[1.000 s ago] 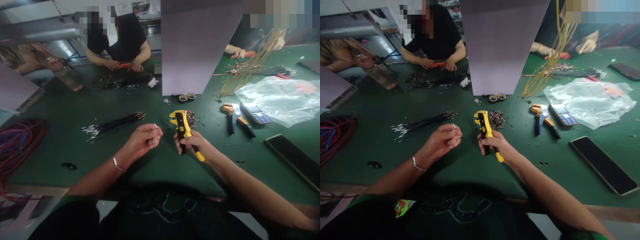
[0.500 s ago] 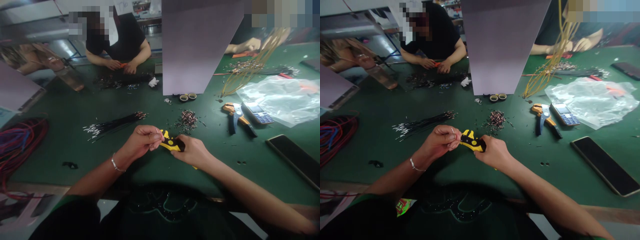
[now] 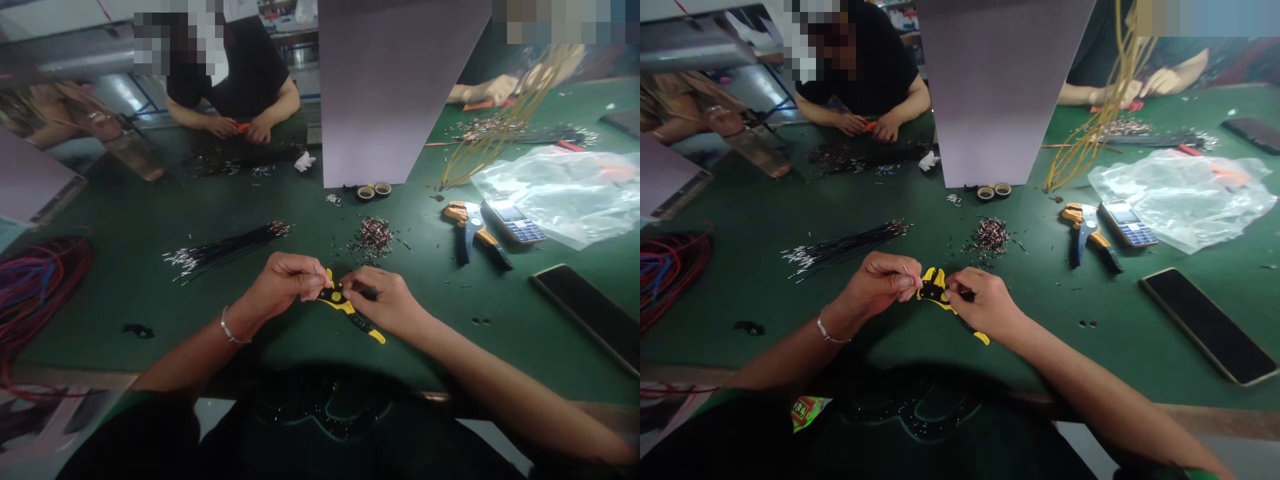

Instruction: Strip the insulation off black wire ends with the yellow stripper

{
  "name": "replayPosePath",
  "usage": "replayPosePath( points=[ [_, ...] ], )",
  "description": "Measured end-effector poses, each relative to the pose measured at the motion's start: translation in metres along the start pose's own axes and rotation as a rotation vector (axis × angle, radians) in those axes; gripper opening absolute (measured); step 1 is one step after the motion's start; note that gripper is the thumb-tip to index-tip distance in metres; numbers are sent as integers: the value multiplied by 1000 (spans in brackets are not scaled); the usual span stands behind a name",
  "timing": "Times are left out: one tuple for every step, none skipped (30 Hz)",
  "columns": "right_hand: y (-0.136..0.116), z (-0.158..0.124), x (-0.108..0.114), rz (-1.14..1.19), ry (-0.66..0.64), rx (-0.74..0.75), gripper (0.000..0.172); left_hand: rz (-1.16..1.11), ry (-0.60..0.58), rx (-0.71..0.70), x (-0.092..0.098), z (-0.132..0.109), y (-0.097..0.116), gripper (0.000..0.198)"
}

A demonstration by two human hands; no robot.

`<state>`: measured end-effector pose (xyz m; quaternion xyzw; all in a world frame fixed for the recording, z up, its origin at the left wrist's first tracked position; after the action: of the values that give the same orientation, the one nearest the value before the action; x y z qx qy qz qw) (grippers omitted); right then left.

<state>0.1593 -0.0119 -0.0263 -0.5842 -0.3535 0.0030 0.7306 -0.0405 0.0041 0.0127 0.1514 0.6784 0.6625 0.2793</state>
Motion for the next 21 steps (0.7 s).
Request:
replayPosePath(
  points=[
    [-1, 0, 1, 167, -6, -19, 15, 6, -13, 1, 0, 0, -1, 11],
    [-2, 0, 1, 320, -19, -48, 17, 13, -25, 4, 0, 0, -3, 10],
    [-3, 0, 1, 449, -34, -76, 20, 18, -36, 10, -1, 0, -5, 10],
    [-4, 0, 0, 549, -50, -97, 22, 23, -46, 21, -1, -1, -7, 11],
    [-5, 0, 0, 614, -64, -108, 22, 26, -54, 35, -1, -1, -9, 11],
    [-6, -1, -1, 646, -75, -109, 21, 28, -60, 47, -2, -1, -11, 13],
    [-6, -1, -1, 653, -80, -104, 19, 28, -66, 57, -2, -1, -13, 14],
    [-7, -1, -1, 643, -84, -99, 16, 28, -71, 66, -3, -1, -14, 16],
    [-7, -1, -1, 625, -82, -95, 14, 28, -78, 72, -3, -1, -15, 17],
    [-7, -1, -1, 606, -78, -91, 13, 31, -83, 75, -4, -1, -16, 18],
    [-7, -1, -2, 592, -72, -88, 12, 35, -88, 79, -4, -1, -17, 18],
    [-7, -1, -2, 582, -66, -88, 12, 41, -93, 85, -5, -1, -17, 17],
    [-7, -1, -2, 574, -61, -89, 11, 47, -98, 90, -5, -1, -18, 16],
    [-7, -1, -1, 566, -58, -89, 10, 50, -103, 92, -5, -1, -18, 15],
    [-6, -1, -1, 557, -57, -89, 9, 49, -106, 91, -5, -1, -19, 15],
    [-6, -1, -1, 544, -57, -88, 8, 45, -109, 85, -5, -1, -19, 14],
    [-6, -1, -1, 528, -52, -86, 8, 42, -115, 77, -5, -2, -19, 14],
    [-6, -1, 0, 510, -45, -84, 8, 46, -125, 68, -5, -2, -19, 13],
    [-5, -1, 0, 492, -36, -84, 8, 60, -141, 62, -4, -2, -18, 12],
    [-4, -1, 0, 471, -27, -81, 8, 85, -163, 53, -5, -2, -18, 12],
    [-3, -1, 0, 441, -15, -73, 8, 125, -192, 41, -5, -1, -17, 13]
  ],
)
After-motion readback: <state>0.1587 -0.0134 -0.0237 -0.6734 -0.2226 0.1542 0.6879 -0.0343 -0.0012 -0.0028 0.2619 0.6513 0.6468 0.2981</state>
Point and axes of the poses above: each hand's wrist, its own z-axis towards the middle knuckle, its own x-axis out of the back of the hand, y = z × x, the point moved 1 cm from there along z, towards the middle knuckle, and after that the axes turned 9 degrees about -y, right-handed, at the moved point
